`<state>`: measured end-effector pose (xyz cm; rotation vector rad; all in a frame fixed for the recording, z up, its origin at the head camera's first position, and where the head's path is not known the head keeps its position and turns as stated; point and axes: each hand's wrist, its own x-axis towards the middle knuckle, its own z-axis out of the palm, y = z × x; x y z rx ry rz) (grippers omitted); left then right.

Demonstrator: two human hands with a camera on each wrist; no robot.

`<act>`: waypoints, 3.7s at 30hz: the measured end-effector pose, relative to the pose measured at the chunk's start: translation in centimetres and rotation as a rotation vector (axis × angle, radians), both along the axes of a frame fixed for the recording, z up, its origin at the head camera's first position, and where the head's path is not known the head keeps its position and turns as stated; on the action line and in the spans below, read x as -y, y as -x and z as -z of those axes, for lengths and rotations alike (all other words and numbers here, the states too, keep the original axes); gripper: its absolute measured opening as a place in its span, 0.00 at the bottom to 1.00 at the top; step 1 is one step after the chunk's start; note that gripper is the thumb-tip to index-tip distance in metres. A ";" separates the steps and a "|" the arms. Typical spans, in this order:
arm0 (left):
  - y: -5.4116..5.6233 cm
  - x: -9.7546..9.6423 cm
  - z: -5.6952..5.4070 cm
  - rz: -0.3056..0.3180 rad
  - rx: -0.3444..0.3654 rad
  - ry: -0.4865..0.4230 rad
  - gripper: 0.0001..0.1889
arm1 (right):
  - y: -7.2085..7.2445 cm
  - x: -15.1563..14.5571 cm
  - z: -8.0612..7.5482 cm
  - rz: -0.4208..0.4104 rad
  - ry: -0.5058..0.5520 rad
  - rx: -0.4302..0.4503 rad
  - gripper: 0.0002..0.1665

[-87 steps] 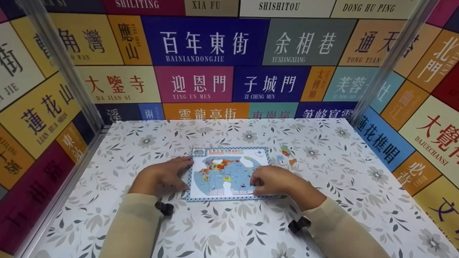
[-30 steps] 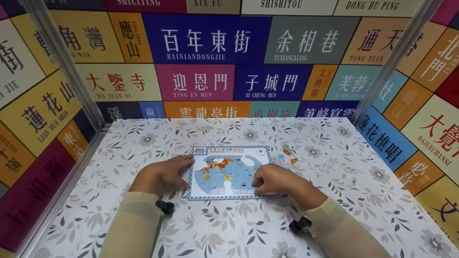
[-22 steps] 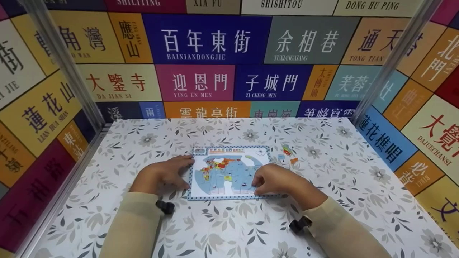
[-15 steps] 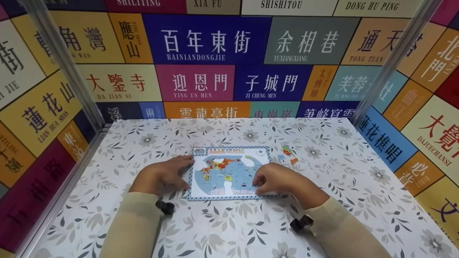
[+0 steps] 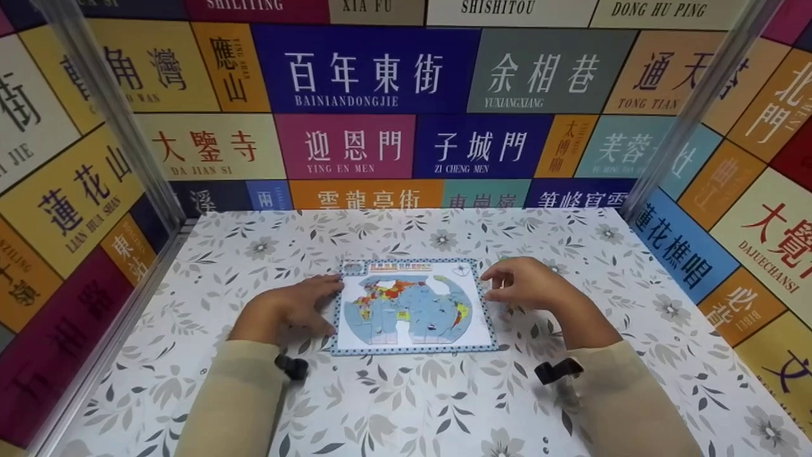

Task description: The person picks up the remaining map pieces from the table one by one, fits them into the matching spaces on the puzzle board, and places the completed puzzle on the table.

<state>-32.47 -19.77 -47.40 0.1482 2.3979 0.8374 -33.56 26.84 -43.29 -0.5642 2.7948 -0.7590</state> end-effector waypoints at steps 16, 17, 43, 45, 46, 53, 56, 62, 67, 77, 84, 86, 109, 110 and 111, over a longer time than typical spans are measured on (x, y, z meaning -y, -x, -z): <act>-0.2 -0.2 0.0 -0.059 0.042 -0.036 0.57 | 2.2 -4.2 1.1 0.150 0.024 0.117 0.30; -0.2 -0.2 0.0 -0.062 0.043 -0.037 0.57 | 2.3 -4.4 1.1 0.151 0.023 0.117 0.30; -0.2 -0.2 -0.1 -0.050 0.011 -0.008 0.56 | 3.5 -7.3 4.3 0.262 0.037 0.135 0.27; -0.2 -0.3 -0.1 -0.063 0.021 -0.018 0.56 | 3.6 -7.3 4.7 0.271 0.025 0.140 0.26; -0.2 -0.3 -0.1 -0.065 0.023 -0.021 0.56 | 3.7 -7.3 4.8 0.276 0.018 0.140 0.25; 0.0 -0.1 0.3 -0.025 -0.023 -0.014 0.55 | 3.8 -7.4 5.2 0.265 0.037 0.140 0.23; 0.1 -0.1 0.3 0.008 -0.049 0.000 0.55 | 3.7 -7.4 5.2 0.256 0.049 0.149 0.21; 0.1 -0.2 0.2 -0.008 -0.030 -0.002 0.55 | 3.7 -7.5 5.2 0.272 0.064 0.165 0.20; -0.1 -0.2 0.0 -0.031 -0.011 -0.008 0.55 | 3.8 -7.4 5.5 0.257 0.061 0.159 0.17; -0.3 -0.3 -0.1 -0.089 0.029 -0.041 0.57 | 3.8 -7.3 5.5 0.247 0.030 0.152 0.13; -0.3 -0.3 -0.1 -0.062 0.004 -0.032 0.56 | 3.5 -7.4 5.3 0.206 0.016 0.116 0.13; -0.2 -0.3 -0.1 -0.050 -0.005 -0.024 0.56 | 3.4 -7.5 5.2 0.208 0.022 0.118 0.13; 0.0 -0.1 0.0 -0.023 -0.011 -0.003 0.56 | 2.9 -3.9 2.7 0.188 0.018 0.062 0.16; 0.1 -0.1 0.1 -0.010 -0.019 0.001 0.55 | 2.8 -3.7 2.6 0.169 0.013 0.038 0.15; 0.1 -0.1 0.1 -0.002 -0.025 0.004 0.55 | 2.7 -3.4 2.6 0.153 0.007 0.016 0.15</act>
